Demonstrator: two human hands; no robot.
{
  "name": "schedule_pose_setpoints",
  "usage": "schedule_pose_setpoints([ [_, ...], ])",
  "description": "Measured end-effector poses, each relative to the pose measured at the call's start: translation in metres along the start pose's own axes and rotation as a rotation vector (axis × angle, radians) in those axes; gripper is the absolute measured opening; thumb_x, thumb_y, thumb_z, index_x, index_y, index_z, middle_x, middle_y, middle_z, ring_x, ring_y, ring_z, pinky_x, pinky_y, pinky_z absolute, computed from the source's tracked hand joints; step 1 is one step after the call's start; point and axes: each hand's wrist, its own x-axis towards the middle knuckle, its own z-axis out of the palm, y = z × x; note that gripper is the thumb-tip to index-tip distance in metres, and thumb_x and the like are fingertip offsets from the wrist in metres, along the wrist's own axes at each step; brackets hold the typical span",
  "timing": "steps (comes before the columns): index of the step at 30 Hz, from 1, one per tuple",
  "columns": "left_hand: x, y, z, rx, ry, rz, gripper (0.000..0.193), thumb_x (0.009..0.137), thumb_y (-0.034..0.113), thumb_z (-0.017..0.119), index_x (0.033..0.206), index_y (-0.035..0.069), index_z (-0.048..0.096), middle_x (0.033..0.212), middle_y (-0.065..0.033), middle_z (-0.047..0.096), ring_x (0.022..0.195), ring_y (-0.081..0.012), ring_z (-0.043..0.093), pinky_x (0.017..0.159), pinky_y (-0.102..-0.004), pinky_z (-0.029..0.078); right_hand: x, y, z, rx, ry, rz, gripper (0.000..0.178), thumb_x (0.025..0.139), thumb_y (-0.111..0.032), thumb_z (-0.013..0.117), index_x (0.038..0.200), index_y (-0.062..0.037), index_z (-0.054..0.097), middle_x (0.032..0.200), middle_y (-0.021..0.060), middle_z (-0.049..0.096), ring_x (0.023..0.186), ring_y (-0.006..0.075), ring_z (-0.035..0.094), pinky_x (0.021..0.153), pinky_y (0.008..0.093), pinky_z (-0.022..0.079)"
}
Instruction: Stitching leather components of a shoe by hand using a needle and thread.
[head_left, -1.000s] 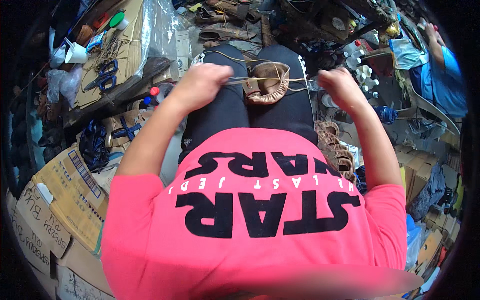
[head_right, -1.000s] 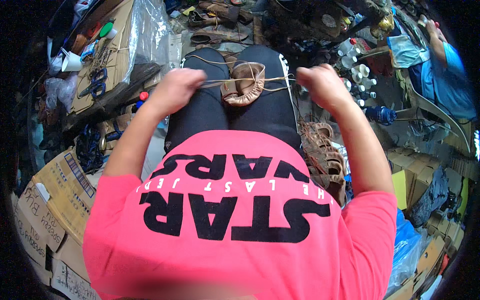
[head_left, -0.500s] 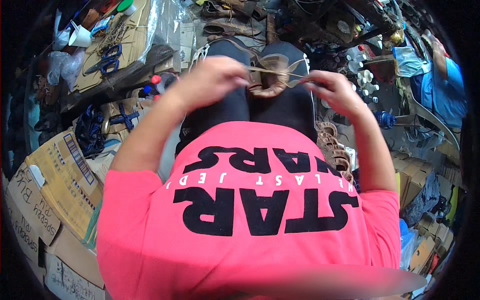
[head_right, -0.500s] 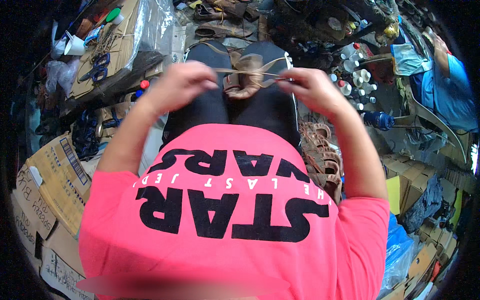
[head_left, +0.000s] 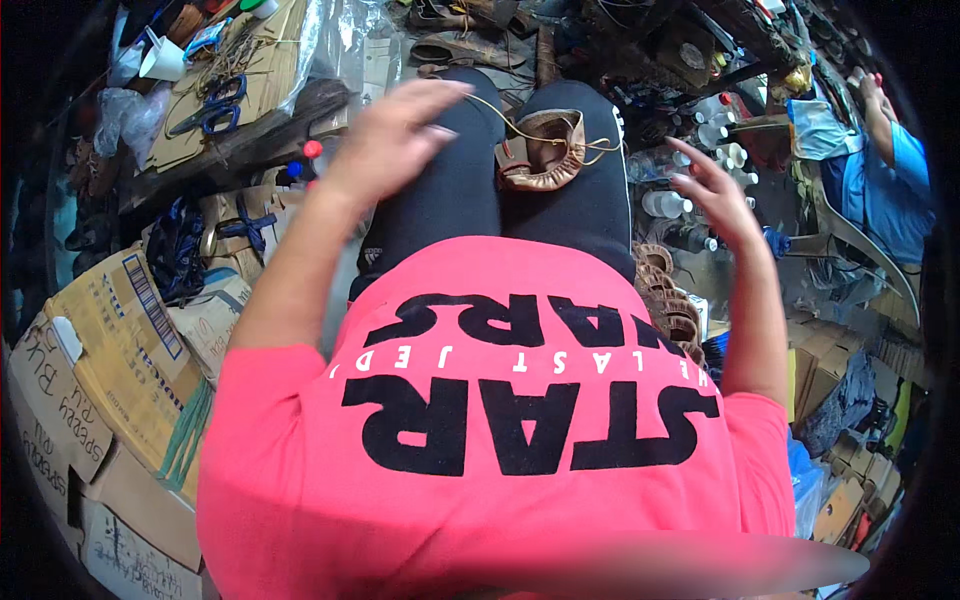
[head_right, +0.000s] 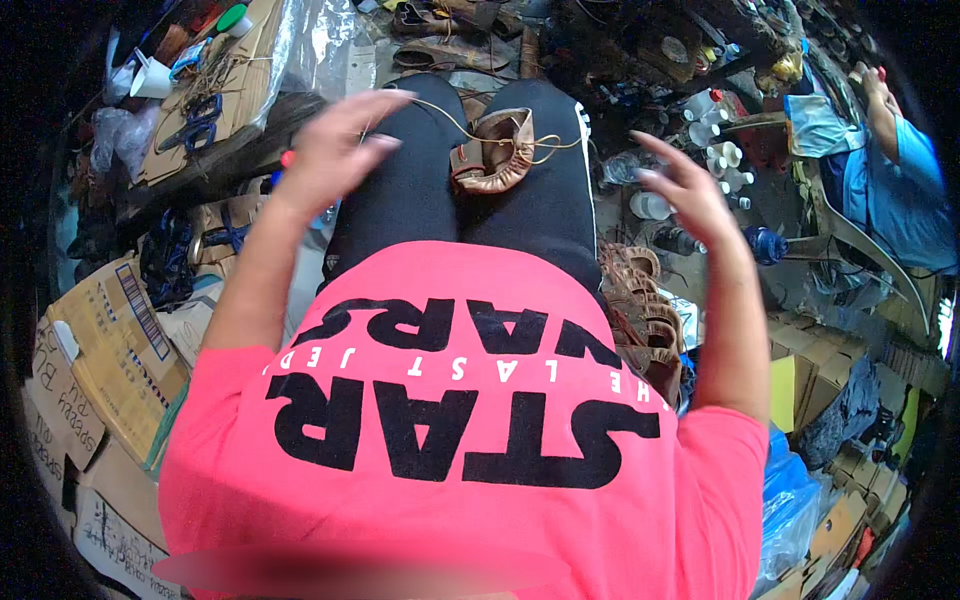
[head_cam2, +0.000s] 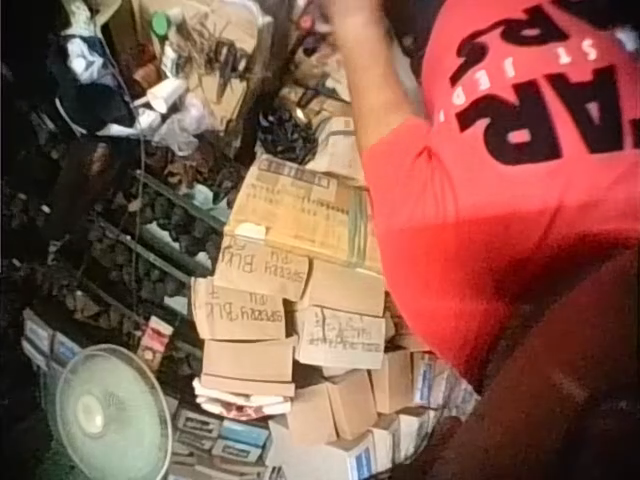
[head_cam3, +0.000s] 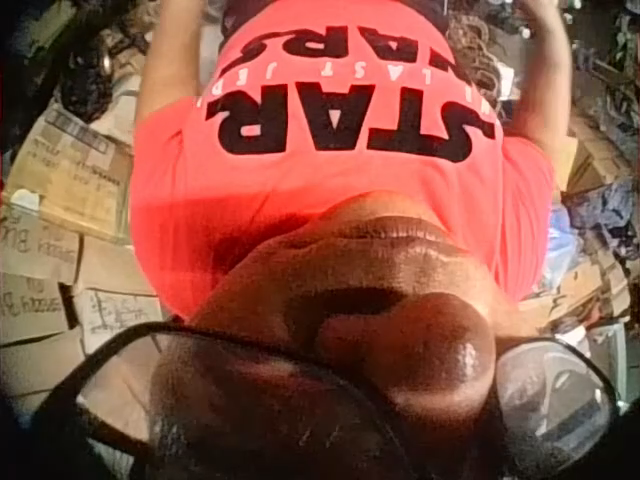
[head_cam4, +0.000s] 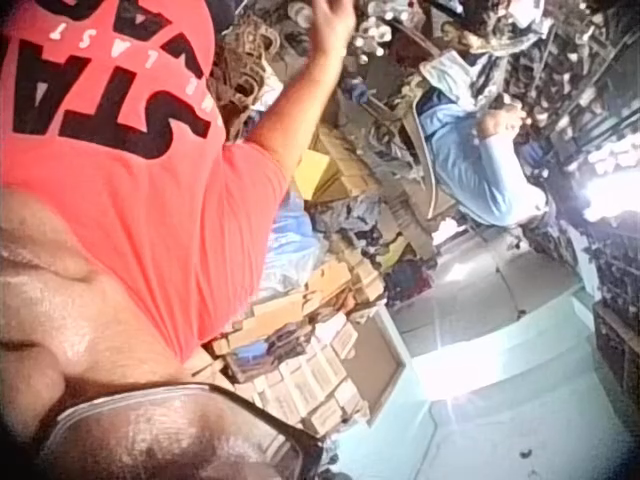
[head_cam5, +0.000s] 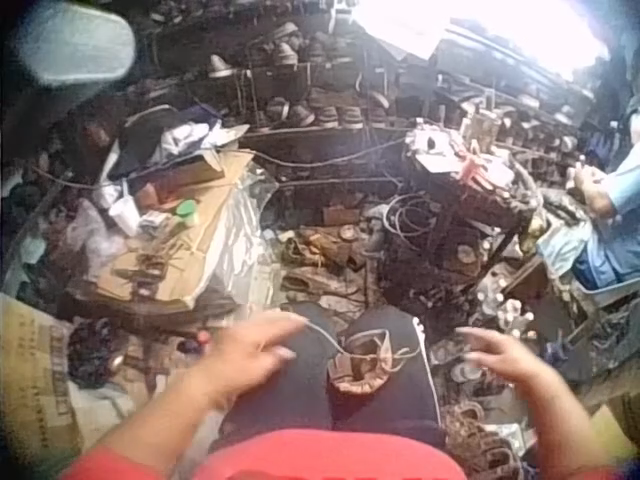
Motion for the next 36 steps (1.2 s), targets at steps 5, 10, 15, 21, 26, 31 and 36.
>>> schedule_pose_setpoints([
  [5,0.03,0.018,0.053,-0.225,-0.185,0.068,0.036,0.082,0.015,0.062,0.118,0.012,0.058,0.106,-0.0134,0.063,0.097,-0.0294,0.061,0.084,-0.0358,0.047,0.025,-0.038,0.075,0.258,-0.137,-0.194,0.024,0.089,-0.025,0.061,0.099,-0.0033,0.06,0.082,-0.0047,0.054,0.072,0.0037,0.044,0.064,0.02,0.037],
  [10,0.024,0.007,0.039,-0.123,-0.288,-0.024,0.017,0.086,0.02,0.06,0.087,0.003,0.059,0.076,-0.0148,0.059,0.071,-0.0268,0.058,0.066,-0.0338,0.045,0.025,-0.033,0.057,0.336,-0.12,-0.088,0.027,0.085,-0.031,0.065,0.073,-0.0108,0.053,0.066,-0.009,0.044,0.059,0.0037,0.036,0.054,0.0208,0.027],
  [15,-0.003,-0.035,0.009,-0.53,-0.329,-0.464,0.02,0.09,0.019,0.056,0.085,0.001,0.064,0.074,0.0024,0.059,0.072,-0.0066,0.051,0.069,-0.0229,0.042,0.021,0.005,0.03,0.233,-0.045,-0.034,0.023,0.088,-0.032,0.06,0.086,-0.0091,0.061,0.075,-0.0056,0.05,0.063,0.0062,0.039,0.058,0.0197,0.032],
  [21,0.039,-0.007,0.014,-0.232,-0.094,-0.045,0.023,0.083,0.014,0.063,0.105,0.008,0.067,0.111,-0.0094,0.062,0.11,-0.0205,0.054,0.093,-0.0305,0.042,0.022,-0.028,0.023,-0.045,0.068,-0.155,0.029,0.086,-0.006,0.059,0.114,-0.012,0.064,0.09,0.0,0.058,0.071,0.0064,0.049,0.066,0.0222,0.044],
  [26,0.08,0.024,0.066,-0.392,-0.37,-0.058,0.024,0.078,0.019,0.071,0.097,0.006,0.066,0.104,-0.0084,0.063,0.098,-0.0179,0.058,0.086,-0.0307,0.044,0.04,-0.065,0.048,-0.106,0.031,-0.361,0.018,0.075,0.0,0.069,0.093,-0.0042,0.068,0.089,0.0032,0.066,0.082,0.0089,0.06,0.074,0.0223,0.048],
  [31,0.093,0.019,0.073,-0.489,-0.536,-0.073,0.022,0.077,0.022,0.072,0.09,0.005,0.067,0.091,-0.0071,0.061,0.089,-0.0157,0.058,0.08,-0.0296,0.045,0.053,-0.059,0.048,-0.12,-0.036,-0.442,0.011,0.074,-0.002,0.071,0.085,-0.0053,0.07,0.083,0.0003,0.062,0.079,0.0086,0.058,0.071,0.0241,0.048],
  [36,0.089,0.015,0.08,-0.656,-0.551,-0.164,0.02,0.077,0.02,0.072,0.087,0.004,0.068,0.088,-0.005,0.062,0.088,-0.0137,0.058,0.08,-0.0282,0.045,0.055,-0.051,0.058,-0.051,-0.092,-0.467,0.012,0.073,-0.003,0.072,0.084,-0.0078,0.07,0.08,-0.0009,0.057,0.077,0.008,0.055,0.068,0.0232,0.045],
])
